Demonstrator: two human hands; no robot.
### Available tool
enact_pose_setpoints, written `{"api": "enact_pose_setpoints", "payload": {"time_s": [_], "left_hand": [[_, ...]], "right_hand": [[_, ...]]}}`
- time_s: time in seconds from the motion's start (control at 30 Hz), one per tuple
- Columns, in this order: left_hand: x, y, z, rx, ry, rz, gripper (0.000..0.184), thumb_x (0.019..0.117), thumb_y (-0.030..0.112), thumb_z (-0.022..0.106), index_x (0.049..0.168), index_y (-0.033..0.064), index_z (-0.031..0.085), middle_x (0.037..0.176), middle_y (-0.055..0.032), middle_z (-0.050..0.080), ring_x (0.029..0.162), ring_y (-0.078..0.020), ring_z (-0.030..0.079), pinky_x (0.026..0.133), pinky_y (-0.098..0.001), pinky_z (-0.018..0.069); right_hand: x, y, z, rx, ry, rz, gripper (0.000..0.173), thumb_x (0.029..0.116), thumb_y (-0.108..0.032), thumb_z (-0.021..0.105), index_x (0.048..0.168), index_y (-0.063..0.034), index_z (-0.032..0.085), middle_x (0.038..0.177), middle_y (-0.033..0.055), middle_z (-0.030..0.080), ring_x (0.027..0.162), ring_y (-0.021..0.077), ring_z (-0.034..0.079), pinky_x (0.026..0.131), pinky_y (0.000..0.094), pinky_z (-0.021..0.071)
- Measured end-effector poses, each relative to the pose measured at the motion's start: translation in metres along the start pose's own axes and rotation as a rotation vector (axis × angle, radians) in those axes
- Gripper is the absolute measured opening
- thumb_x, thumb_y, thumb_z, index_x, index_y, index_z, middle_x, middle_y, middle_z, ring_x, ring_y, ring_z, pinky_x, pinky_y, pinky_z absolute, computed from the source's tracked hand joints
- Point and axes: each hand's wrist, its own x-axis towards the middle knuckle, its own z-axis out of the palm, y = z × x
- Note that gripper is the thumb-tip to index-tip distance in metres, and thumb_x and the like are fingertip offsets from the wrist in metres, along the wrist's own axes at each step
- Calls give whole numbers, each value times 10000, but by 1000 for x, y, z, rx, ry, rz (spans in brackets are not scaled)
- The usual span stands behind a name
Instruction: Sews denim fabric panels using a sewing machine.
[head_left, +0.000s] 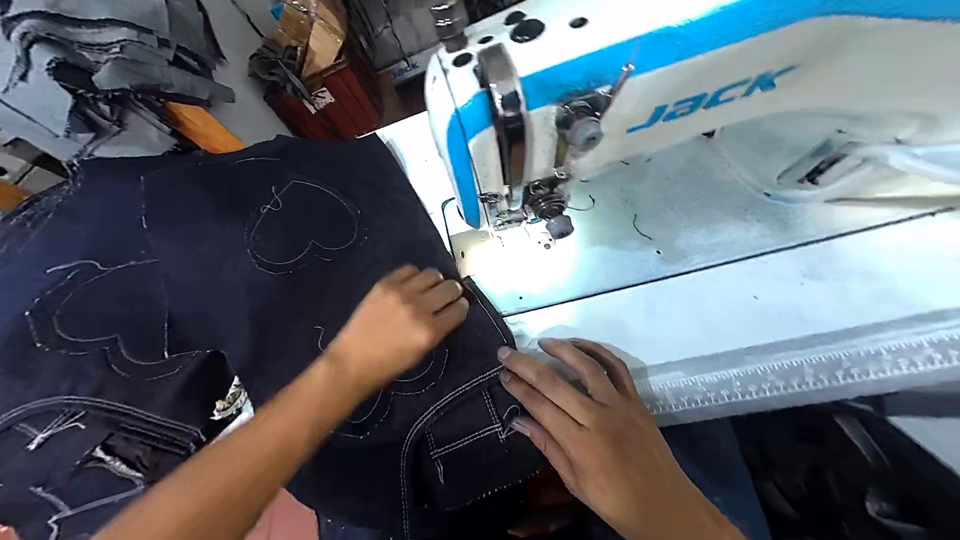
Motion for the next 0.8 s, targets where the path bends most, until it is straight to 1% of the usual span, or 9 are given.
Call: {"api": "enact_pose_setpoints", "payload": {"time_s": [0.03, 0.07, 0.13, 0.2, 0.27, 0.37, 0.43, 0.53, 0.8], "left_hand": [[-10, 19, 4, 19, -12, -139, 216, 1008, 173, 578, 1063, 103, 774, 1112, -85, 743, 1088, -256, 708, 928, -464, 583], [-19, 32, 10, -22, -13, -285, 300, 1048, 291, 533, 1142, 129, 768, 1224, -71, 719, 1214, -245, 663, 1037, -512, 533], [-31, 37, 23, -243, 6, -489, 454, 1031, 532, 500, 1255, 209, 726, 1471, -32, 579, 1445, -221, 467, 1200, -660, 290], [-30, 30, 28, -350, -18, -524, 514, 1009, 605, 478, 1317, 247, 681, 1594, 45, 460, 1539, -184, 314, 1222, -706, 143], [-21, 30, 26, -299, -66, -503, 499, 1033, 573, 429, 1353, 251, 638, 1604, 97, 441, 1549, -175, 289, 1213, -691, 182], [-9, 33, 28, -186, -24, -454, 473, 1018, 574, 443, 1265, 238, 666, 1544, 99, 518, 1481, -184, 418, 1141, -605, 361], [-4, 35, 35, -278, 9, -463, 515, 982, 602, 506, 1255, 195, 665, 1519, 72, 544, 1493, -189, 400, 1205, -606, 298], [11, 24, 39, -362, -48, -486, 640, 948, 646, 536, 1337, 144, 609, 1559, 25, 504, 1541, -224, 318, 1240, -665, 153], [48, -39, 46, -401, -161, -289, 727, 911, 684, 575, 1351, 105, 565, 1400, -74, 605, 1476, -223, 413, 1263, -584, 143]], "right_hand": [[0, 1, 0, -6, -5, -4, 366, 1087, -447, 397, 1272, -286, 669, 1409, -128, 626, 1305, 185, 557, 1079, 482, 399], [0, 2, -3, -5, -21, -10, 360, 1089, -435, 394, 1260, -285, 673, 1394, -128, 636, 1300, 178, 560, 1082, 480, 397], [3, 3, -9, -13, -58, -28, 354, 1096, -385, 386, 1252, -274, 683, 1374, -115, 652, 1289, 187, 576, 1080, 488, 409], [4, 2, -14, -22, -76, -36, 342, 1096, -341, 390, 1249, -262, 685, 1355, -99, 664, 1255, 203, 600, 1054, 495, 437], [6, 4, -19, -18, -100, -41, 326, 1089, -310, 398, 1236, -269, 685, 1329, -102, 672, 1201, 191, 619, 1025, 474, 458], [11, 15, -29, 43, -125, -67, 295, 1085, -284, 410, 1180, -293, 689, 1258, -110, 685, 1127, 165, 617, 980, 434, 455], [10, 22, -36, 72, -153, -73, 275, 1076, -250, 429, 1161, -307, 685, 1223, -117, 691, 1090, 157, 621, 940, 421, 460], [13, 30, -40, 66, -175, -44, 276, 1074, -265, 444, 1184, -310, 693, 1246, -132, 693, 1082, 150, 622, 915, 411, 449], [39, 33, -25, 38, -209, 5, 347, 1056, -450, 463, 1213, -304, 736, 1282, -151, 674, 1130, 139, 598, 892, 401, 449]]}}
